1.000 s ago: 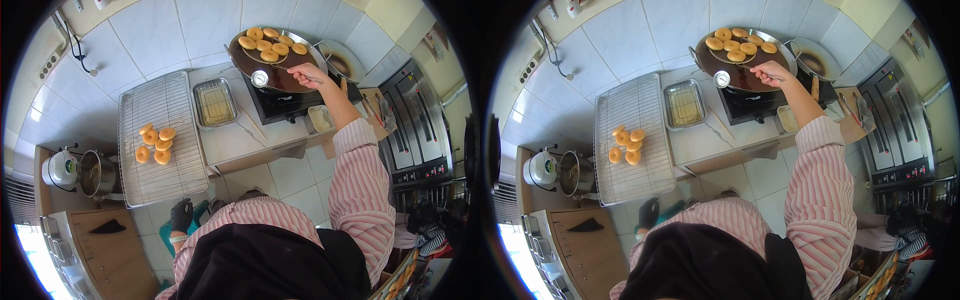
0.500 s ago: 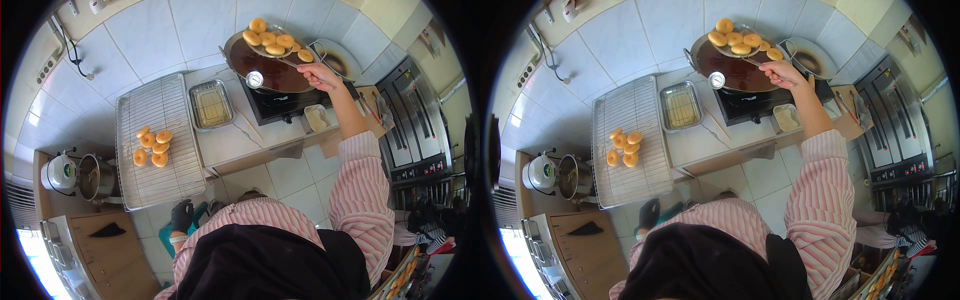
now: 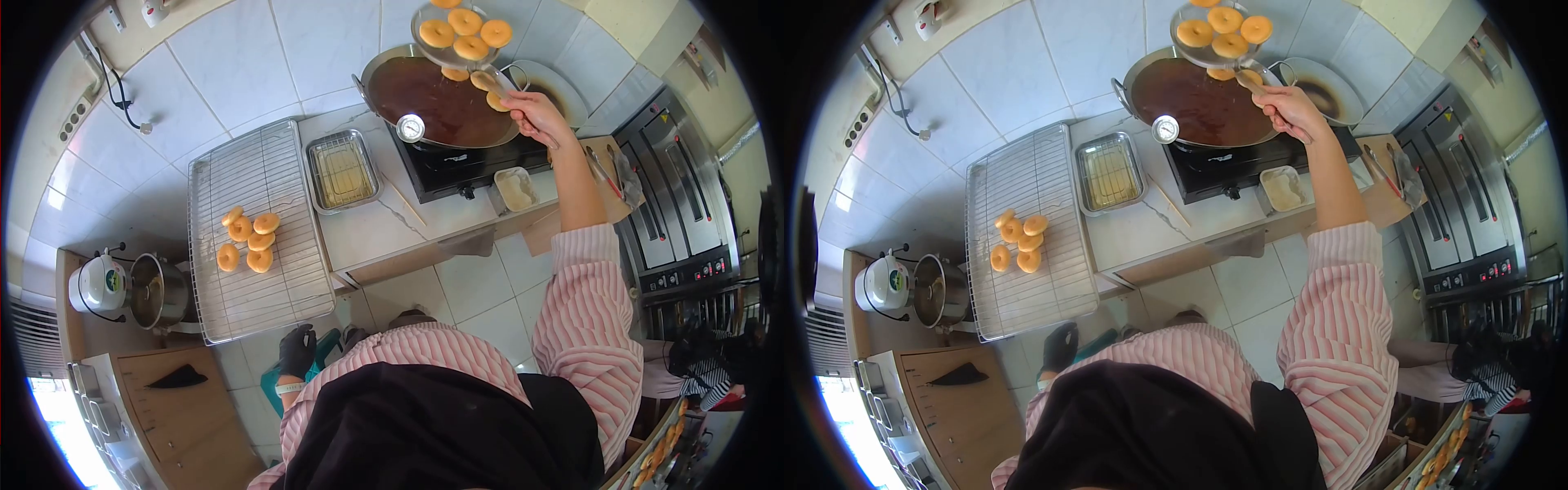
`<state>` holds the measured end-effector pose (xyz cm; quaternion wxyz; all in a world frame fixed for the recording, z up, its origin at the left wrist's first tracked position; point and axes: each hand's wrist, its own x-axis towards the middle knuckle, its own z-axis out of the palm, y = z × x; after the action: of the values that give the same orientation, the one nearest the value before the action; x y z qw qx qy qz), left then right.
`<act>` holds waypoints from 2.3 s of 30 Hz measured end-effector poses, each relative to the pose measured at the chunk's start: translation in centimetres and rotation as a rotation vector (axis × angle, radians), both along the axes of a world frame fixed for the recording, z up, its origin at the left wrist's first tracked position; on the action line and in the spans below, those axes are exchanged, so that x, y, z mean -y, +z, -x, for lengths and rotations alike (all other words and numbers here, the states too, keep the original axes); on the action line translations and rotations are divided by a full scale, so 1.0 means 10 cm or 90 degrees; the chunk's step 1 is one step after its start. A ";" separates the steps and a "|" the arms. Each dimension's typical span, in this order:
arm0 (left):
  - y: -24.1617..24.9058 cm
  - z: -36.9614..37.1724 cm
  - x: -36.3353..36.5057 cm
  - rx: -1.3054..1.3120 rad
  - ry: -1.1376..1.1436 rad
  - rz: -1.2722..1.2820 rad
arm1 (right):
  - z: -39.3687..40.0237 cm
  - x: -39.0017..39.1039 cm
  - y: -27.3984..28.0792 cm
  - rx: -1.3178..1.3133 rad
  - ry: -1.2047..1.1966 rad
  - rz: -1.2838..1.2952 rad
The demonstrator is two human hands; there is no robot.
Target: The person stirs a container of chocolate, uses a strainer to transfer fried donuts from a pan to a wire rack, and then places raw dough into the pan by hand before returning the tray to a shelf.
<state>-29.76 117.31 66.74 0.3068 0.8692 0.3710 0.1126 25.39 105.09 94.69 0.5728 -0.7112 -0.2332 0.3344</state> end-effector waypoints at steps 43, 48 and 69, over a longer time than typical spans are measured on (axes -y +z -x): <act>-0.01 0.07 0.12 -0.006 0.052 0.016 | 1.03 -0.67 0.26 -0.114 0.318 0.040; 0.03 0.15 0.16 -0.011 0.085 0.023 | 1.57 -0.95 -0.63 -0.240 0.329 0.095; 0.06 0.39 0.30 -0.019 0.142 0.052 | 1.49 -0.92 -2.47 -0.238 0.176 0.124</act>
<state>-33.70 114.35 67.34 0.3222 0.8107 0.4745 0.1177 10.53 114.33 69.97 0.4833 -0.6504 -0.1850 0.5560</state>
